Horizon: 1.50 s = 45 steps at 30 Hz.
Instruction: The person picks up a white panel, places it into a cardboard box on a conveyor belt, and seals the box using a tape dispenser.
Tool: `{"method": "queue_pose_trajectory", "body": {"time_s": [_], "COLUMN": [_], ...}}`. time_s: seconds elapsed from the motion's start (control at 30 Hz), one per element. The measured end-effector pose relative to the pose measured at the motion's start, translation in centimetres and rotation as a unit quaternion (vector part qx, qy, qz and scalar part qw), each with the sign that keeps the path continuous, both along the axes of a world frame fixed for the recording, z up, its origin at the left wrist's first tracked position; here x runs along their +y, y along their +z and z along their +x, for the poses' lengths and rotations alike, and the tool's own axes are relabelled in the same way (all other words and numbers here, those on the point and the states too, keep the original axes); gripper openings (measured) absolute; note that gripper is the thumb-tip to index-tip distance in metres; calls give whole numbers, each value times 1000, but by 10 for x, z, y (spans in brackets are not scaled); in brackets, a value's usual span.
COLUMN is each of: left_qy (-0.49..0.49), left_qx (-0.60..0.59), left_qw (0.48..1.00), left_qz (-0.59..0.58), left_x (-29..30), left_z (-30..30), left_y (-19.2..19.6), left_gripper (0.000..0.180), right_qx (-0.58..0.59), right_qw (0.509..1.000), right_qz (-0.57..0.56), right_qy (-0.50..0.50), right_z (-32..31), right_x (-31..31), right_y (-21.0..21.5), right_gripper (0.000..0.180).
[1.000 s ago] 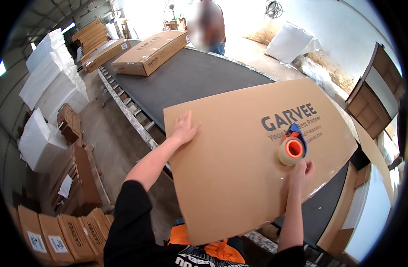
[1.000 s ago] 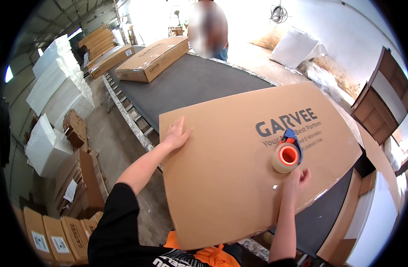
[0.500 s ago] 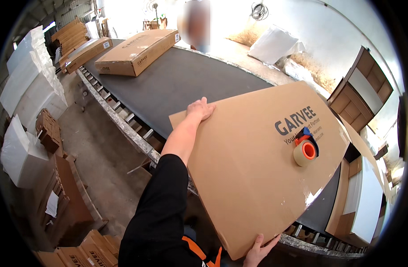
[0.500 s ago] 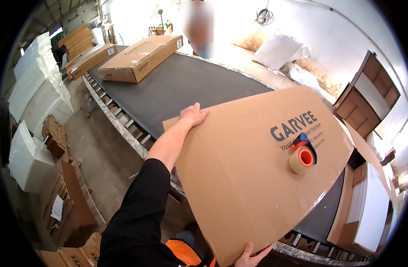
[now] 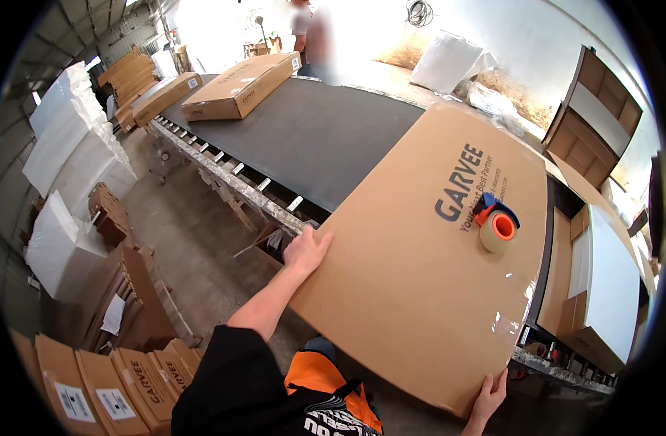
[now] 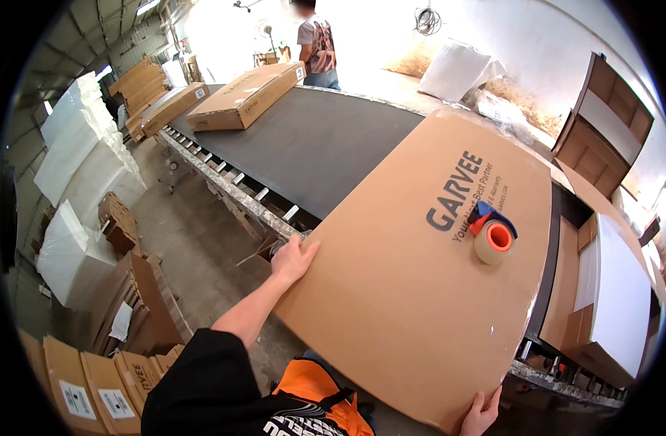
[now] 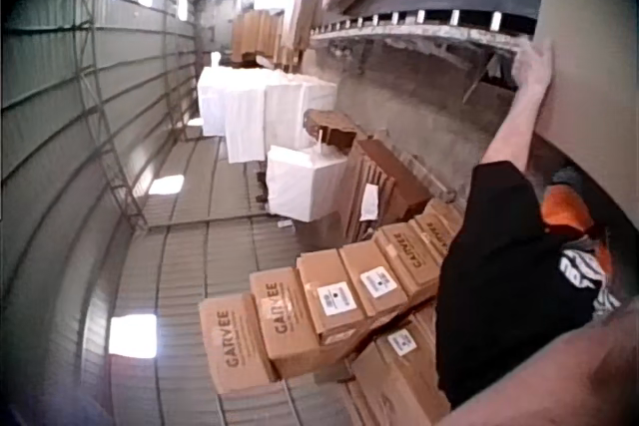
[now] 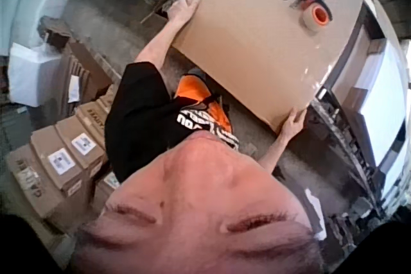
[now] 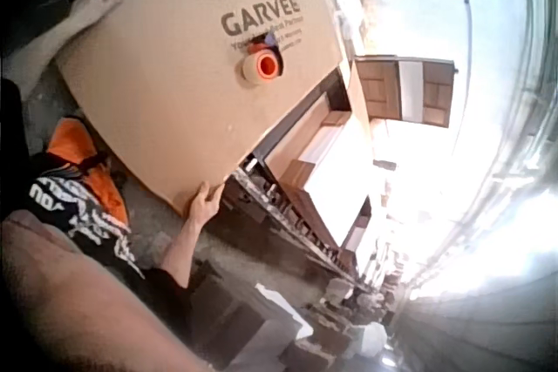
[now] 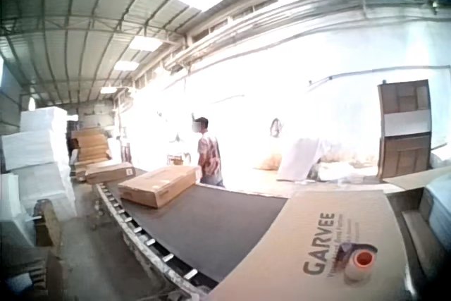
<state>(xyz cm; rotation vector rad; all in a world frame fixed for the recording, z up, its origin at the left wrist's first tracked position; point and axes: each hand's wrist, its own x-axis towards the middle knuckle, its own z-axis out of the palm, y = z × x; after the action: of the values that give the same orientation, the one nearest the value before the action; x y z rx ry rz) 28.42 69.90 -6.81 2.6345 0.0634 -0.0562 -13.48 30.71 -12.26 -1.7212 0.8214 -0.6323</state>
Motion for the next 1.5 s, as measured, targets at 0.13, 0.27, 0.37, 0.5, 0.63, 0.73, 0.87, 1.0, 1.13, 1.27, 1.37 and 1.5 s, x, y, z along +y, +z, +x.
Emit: {"method": "queue_pose_trajectory", "body": {"time_s": [0.13,0.27,0.37,0.5,0.63,0.73,0.87,1.0,1.13,1.27,1.37,1.5], "left_qy": [-62,-428,-488,-507,-487,-485,-504,-574,-652,-671,-671,-676], "left_qx": [63,-51,-363,-373,-391,-393,-406,-284,-201,-215,-215,-233], "left_qw": [982,837,762,757,755,757,738,752,720,703,705,699], "left_qz": [166,338,221,176,200,195,190,154,126,94,75,30], "left_x": [17,-73,-132,-152,-139,-130,-125,-144,-201,-194,-193,-200], "left_z": [-105,-151,-180,-167,-165,-161,-155,-143,-168,-149,-147,-152], "left_y": [43,81,-15,-18,-11,-3,-13,23,33,14,7,0], "left_gripper": [97,110,68,61,72,82,87,95,100,95,89,83], "right_qx": [109,182,-18,7,-342,-433,-454,-395,-299,-33,4,-21], "right_qw": [990,953,891,910,862,687,563,638,805,877,919,836], "right_qz": [-91,-243,-449,-401,336,548,635,385,163,-219,-354,-549], "right_qy": [7,-6,-69,-101,-166,-200,-271,-538,-486,-426,-175,-8], "right_z": [-36,5,32,28,-40,-69,72,123,105,89,174,342], "right_x": [11,11,9,1,-18,47,60,39,24,-9,-21,-35], "right_y": [26,16,-60,-53,-107,-275,-83,-74,-97,-19,97,122], "right_gripper": [104,122,131,117,75,47,47,41,32,32,44,44]}}
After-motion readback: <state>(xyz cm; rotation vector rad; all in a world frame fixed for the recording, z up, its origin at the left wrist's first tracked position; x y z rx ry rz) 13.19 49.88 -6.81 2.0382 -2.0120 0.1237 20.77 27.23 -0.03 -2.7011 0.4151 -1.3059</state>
